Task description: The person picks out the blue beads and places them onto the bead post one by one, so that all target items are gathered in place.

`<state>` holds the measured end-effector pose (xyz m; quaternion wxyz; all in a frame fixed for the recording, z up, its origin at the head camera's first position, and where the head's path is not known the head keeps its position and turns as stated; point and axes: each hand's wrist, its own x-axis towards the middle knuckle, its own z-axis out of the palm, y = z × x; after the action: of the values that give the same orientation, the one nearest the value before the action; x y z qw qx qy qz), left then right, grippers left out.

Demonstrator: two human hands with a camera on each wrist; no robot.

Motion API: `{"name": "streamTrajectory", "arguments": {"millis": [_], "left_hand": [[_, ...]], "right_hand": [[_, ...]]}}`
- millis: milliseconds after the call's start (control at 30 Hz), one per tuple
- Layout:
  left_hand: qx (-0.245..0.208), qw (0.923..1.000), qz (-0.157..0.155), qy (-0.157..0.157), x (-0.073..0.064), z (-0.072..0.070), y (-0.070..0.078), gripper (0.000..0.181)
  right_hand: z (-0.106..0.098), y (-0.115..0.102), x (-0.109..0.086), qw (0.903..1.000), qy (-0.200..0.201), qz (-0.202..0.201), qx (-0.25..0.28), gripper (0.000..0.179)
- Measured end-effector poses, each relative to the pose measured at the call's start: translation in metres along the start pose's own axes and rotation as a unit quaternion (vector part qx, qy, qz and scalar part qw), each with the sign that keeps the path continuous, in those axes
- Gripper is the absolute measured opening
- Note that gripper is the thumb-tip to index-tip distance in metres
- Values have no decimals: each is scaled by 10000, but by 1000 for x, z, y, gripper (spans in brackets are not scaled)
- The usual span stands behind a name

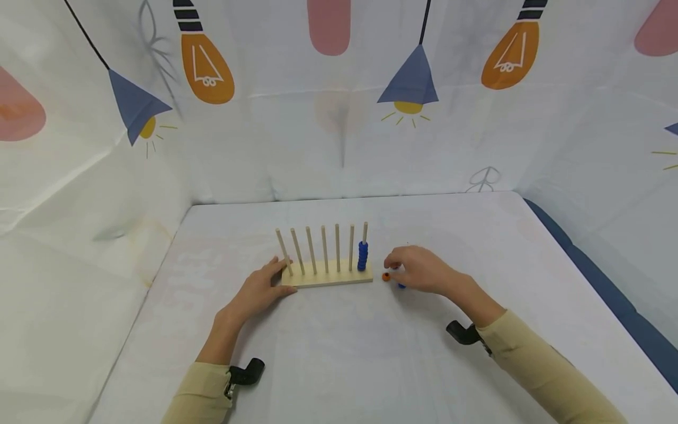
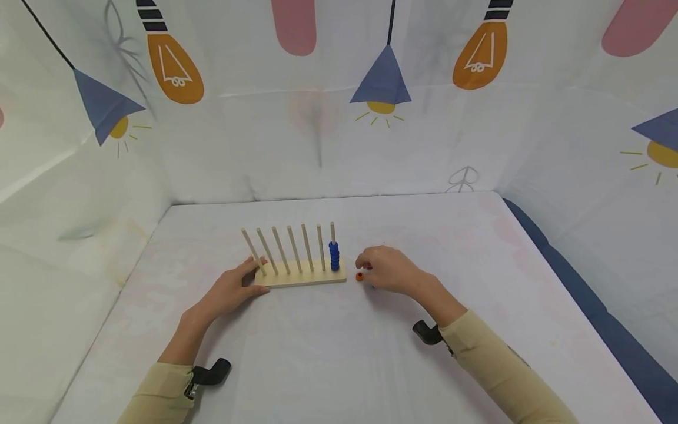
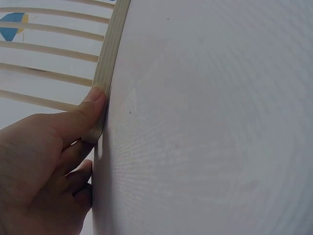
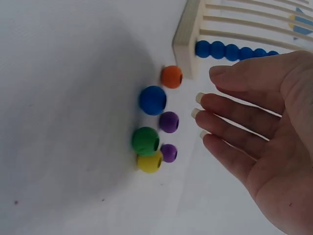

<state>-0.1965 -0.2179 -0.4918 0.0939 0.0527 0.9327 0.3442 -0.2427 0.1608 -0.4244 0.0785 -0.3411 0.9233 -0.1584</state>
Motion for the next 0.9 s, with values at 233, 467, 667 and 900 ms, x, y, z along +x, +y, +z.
{"name": "streamTrajectory", "arguments": {"millis": [233,467,667,900], "left_hand": [[60,10000,1,-6,1,-1,0,78],[24,10000,-7,2,1,0,-1,78],[15,10000,-1,-10,0,0,-1,78],[-3,10000,28,34,0,-1,0,78]], "right_hand": [[9,7,-6,9992,-280,277,-95,22],[16,15,-11,9990,-357,239,-138,23],[21,21,-12,9994,-264,34,-220,21],[22,22,-12,9996,-247,20,-103,21]]}}
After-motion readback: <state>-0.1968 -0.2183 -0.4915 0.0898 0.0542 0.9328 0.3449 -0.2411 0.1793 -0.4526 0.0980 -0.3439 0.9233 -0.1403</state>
